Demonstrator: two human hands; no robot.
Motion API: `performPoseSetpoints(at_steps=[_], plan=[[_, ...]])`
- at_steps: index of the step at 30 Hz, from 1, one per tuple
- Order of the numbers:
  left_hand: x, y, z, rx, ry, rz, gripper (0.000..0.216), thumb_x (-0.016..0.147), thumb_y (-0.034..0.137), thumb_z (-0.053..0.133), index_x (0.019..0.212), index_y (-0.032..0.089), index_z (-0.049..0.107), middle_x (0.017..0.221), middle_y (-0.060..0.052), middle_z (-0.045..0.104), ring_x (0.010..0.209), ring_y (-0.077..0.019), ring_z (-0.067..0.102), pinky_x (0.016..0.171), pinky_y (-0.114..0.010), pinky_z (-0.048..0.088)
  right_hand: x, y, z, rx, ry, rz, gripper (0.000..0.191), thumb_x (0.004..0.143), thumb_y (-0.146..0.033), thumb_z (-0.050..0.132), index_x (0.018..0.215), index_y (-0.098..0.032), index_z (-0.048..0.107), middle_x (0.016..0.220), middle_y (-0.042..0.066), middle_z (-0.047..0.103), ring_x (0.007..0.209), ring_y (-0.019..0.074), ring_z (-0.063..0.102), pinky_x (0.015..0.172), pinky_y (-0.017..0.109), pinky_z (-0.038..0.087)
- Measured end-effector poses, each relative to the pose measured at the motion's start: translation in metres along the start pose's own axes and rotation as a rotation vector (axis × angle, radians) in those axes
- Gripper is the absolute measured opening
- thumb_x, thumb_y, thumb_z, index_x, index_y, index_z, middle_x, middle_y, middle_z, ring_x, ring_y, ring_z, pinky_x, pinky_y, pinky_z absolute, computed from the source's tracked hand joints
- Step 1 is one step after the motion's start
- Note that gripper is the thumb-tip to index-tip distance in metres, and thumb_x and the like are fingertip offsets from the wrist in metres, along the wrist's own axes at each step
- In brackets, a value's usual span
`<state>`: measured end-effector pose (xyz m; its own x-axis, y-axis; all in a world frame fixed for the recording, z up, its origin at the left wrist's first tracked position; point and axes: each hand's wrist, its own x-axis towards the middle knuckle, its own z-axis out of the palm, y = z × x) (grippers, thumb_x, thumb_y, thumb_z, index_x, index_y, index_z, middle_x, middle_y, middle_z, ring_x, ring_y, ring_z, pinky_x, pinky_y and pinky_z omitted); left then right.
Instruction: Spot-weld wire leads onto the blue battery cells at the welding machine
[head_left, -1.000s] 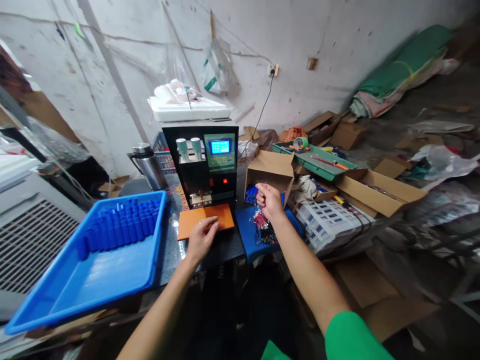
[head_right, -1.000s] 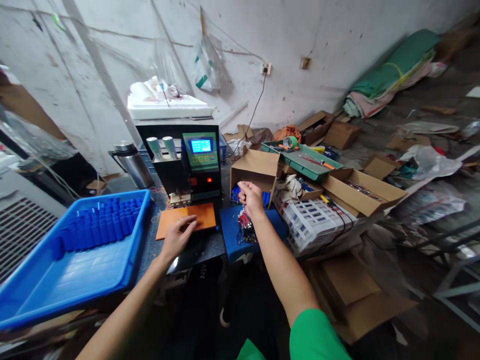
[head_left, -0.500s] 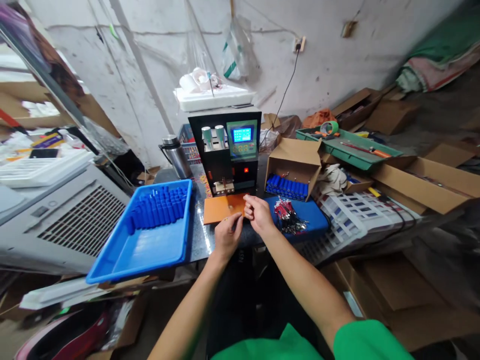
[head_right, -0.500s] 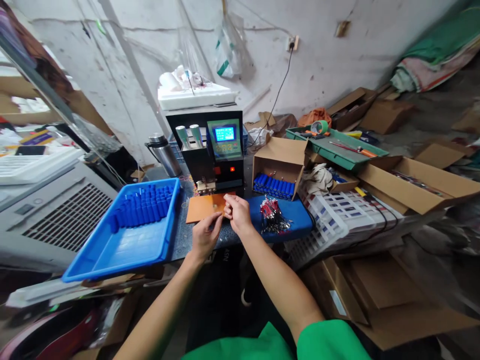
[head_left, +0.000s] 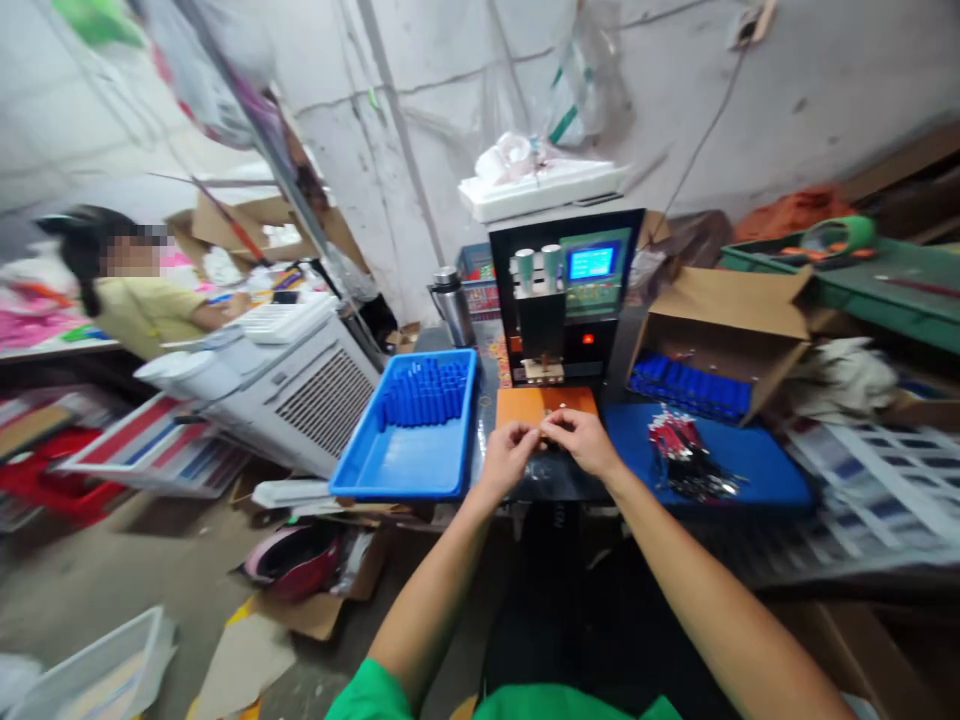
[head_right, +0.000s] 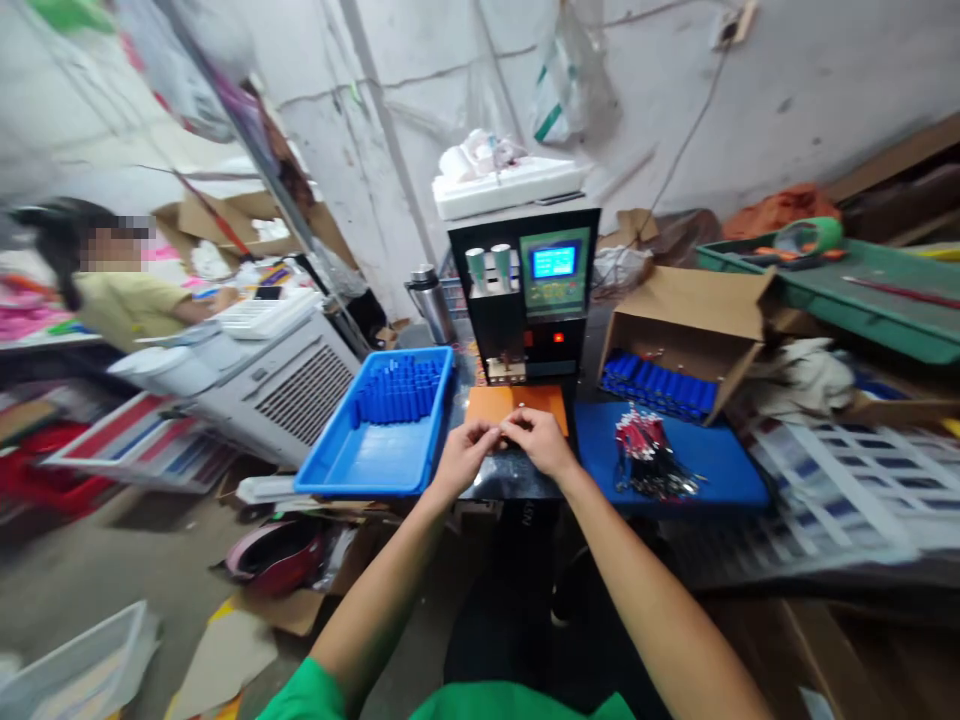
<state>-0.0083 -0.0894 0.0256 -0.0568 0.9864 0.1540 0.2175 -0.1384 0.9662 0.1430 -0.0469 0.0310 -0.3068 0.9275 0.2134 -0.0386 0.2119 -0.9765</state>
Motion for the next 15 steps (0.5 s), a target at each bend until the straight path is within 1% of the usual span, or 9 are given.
performPoseSetpoints(at_steps=[2,4,6,7,9,11,12,13,15], plan=[[-0.003,-0.004,-0.016,0.074,0.036,0.013,0.029,0.086,0.041,0.059,0.080,0.014,0.066,0.073,-0.005,0.071,0.065,-0.0150,0.064,0.064,-0.026,0.048,0.002,0.007,-0.003,-0.045,0.015,-0.013,0.028,0.072,-0.045,0.070,0.067,-0.017,0.068,0.067,0.003,0.066,0.062,0.0163,0.056,0.063,0.029,0.045],[-0.004,-0.006,-0.045,0.226,0.127,0.049,0.024,0.087,0.038,0.058,0.084,0.016,0.067,0.077,-0.005,0.072,0.070,-0.0159,0.065,0.067,-0.027,0.049,0.004,0.016,-0.006,-0.067,0.095,-0.018,0.031,0.071,-0.048,0.070,0.069,-0.017,0.070,0.069,0.005,0.069,0.064,0.0183,0.059,0.064,0.031,0.047],[-0.002,-0.007,-0.086,0.456,0.260,0.073,0.019,0.087,0.032,0.058,0.088,0.017,0.069,0.085,-0.006,0.073,0.079,-0.0180,0.066,0.073,-0.028,0.049,0.007,0.026,-0.008,-0.082,0.179,-0.014,0.035,0.069,-0.051,0.070,0.070,-0.017,0.071,0.072,0.007,0.071,0.066,0.0203,0.062,0.066,0.033,0.048],[0.000,-0.008,-0.110,0.597,0.309,0.057,0.018,0.088,0.030,0.057,0.093,0.017,0.069,0.092,-0.007,0.073,0.085,-0.0194,0.066,0.078,-0.029,0.049,0.007,0.030,-0.009,-0.088,0.205,-0.011,0.036,0.069,-0.052,0.070,0.070,-0.017,0.071,0.072,0.007,0.072,0.067,0.0213,0.063,0.067,0.034,0.049],[0.005,-0.011,-0.157,0.939,0.389,-0.066,0.022,0.088,0.026,0.056,0.104,0.017,0.068,0.101,-0.011,0.071,0.095,-0.0241,0.065,0.087,-0.035,0.048,0.008,0.037,-0.009,-0.105,0.224,-0.004,0.037,0.069,-0.053,0.069,0.070,-0.017,0.071,0.074,0.008,0.073,0.069,0.0230,0.065,0.070,0.035,0.050],[0.011,-0.017,-0.197,1.256,0.379,-0.188,0.031,0.086,0.024,0.057,0.115,0.016,0.065,0.115,-0.016,0.066,0.113,-0.0314,0.057,0.096,-0.042,0.044,0.007,0.042,-0.007,-0.128,0.221,0.001,0.037,0.069,-0.054,0.068,0.071,-0.017,0.071,0.076,0.009,0.073,0.072,0.0244,0.067,0.072,0.036,0.050],[0.014,-0.021,-0.213,1.361,0.371,-0.247,0.037,0.085,0.025,0.059,0.121,0.016,0.063,0.122,-0.018,0.061,0.119,-0.0342,0.053,0.097,-0.045,0.043,0.007,0.043,-0.006,-0.140,0.217,0.003,0.037,0.070,-0.054,0.068,0.071,-0.017,0.072,0.077,0.010,0.074,0.073,0.0250,0.067,0.073,0.037,0.050],[0.017,-0.025,-0.226,1.432,0.350,-0.294,0.044,0.083,0.027,0.061,0.127,0.018,0.059,0.128,-0.019,0.057,0.123,-0.0358,0.049,0.097,-0.046,0.042,0.007,0.045,-0.005,-0.151,0.214,0.003,0.037,0.070,-0.054,0.067,0.071,-0.017,0.072,0.078,0.010,0.074,0.074,0.0254,0.068,0.073,0.037,0.050],[0.022,-0.034,-0.242,1.513,0.292,-0.360,0.058,0.081,0.029,0.065,0.137,0.022,0.050,0.136,-0.020,0.049,0.127,-0.0369,0.045,0.097,-0.047,0.042,0.007,0.046,-0.003,-0.164,0.204,0.002,0.038,0.072,-0.054,0.066,0.072,-0.017,0.072,0.078,0.010,0.074,0.075,0.0260,0.068,0.073,0.037,0.050]])
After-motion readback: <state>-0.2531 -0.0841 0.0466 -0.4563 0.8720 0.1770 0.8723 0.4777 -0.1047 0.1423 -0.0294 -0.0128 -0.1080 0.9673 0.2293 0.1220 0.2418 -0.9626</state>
